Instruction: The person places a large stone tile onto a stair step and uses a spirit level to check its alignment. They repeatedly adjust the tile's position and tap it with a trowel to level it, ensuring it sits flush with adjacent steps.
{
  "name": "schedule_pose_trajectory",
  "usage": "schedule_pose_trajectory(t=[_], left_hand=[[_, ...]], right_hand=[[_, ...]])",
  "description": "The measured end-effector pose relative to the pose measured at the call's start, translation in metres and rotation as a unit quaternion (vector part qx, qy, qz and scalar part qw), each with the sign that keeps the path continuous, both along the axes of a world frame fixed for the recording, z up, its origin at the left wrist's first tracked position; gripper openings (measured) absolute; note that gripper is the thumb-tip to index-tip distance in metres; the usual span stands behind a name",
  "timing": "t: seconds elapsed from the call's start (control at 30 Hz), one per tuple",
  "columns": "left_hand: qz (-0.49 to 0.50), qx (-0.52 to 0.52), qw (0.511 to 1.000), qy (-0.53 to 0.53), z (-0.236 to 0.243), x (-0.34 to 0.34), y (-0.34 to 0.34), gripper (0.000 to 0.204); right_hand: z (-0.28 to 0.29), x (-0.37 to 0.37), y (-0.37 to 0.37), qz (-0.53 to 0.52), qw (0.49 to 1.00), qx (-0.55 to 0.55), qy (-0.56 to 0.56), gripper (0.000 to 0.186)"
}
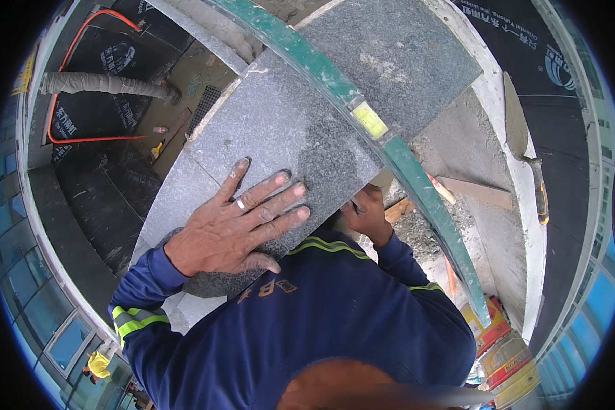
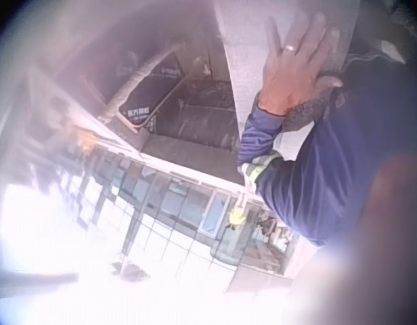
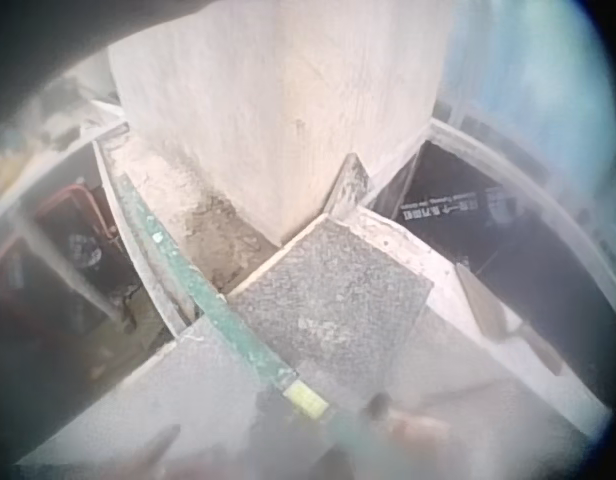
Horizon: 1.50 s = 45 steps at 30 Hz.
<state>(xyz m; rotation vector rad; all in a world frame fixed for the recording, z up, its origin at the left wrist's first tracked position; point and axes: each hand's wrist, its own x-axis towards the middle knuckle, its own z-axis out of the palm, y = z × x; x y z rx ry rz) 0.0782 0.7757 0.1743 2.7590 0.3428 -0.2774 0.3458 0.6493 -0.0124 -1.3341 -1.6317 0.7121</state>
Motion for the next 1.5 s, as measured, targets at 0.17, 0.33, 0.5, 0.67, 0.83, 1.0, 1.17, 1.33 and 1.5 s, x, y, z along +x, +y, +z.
schedule_pose_trajectory(t=[0.17,0.33,0.5,0.67,0.83,1.0,1.17,1.33,1.5], left_hand=[[-0.024,-0.011,0.999,0.018,0.006,0.000,-0.020,0.093],[-0.049,0.010,0.998,0.025,0.001,-0.015,-0.043,0.091],[-0.016,0.016,1.000,0.008,0.004,-0.023,-0.065,0.090],[0.027,0.047,0.999,0.002,0.003,-0.027,-0.084,0.090],[0.040,0.050,0.998,-0.029,0.015,-0.032,-0.096,0.077],[0.080,0.055,0.990,-0.103,0.023,-0.041,-0.110,0.061],[0.168,0.083,0.971,-0.152,0.020,-0.049,-0.127,0.067],[0.220,0.130,0.947,-0.196,0.019,-0.055,-0.142,0.067],[0.263,0.168,0.922,-0.228,0.020,-0.060,-0.161,0.062]], right_hand=[[0.016,-0.005,-0.018,-0.049,0.998,-0.022,-0.015,0.023],[0.018,-0.004,-0.031,-0.080,0.996,0.013,-0.029,0.028],[-0.016,0.024,-0.025,-0.258,0.965,0.048,-0.019,0.019],[-0.018,0.087,0.027,-0.440,0.881,0.084,0.152,0.018],[0.046,0.131,0.073,-0.398,0.884,0.245,-0.014,0.028],[0.059,0.170,0.122,-0.371,0.879,0.261,-0.147,0.056],[0.051,0.157,0.116,-0.369,0.862,0.234,-0.255,0.063],[0.039,0.122,0.077,-0.293,0.881,0.283,-0.241,0.069],[0.048,0.170,0.113,-0.392,0.835,0.217,-0.318,0.053]])
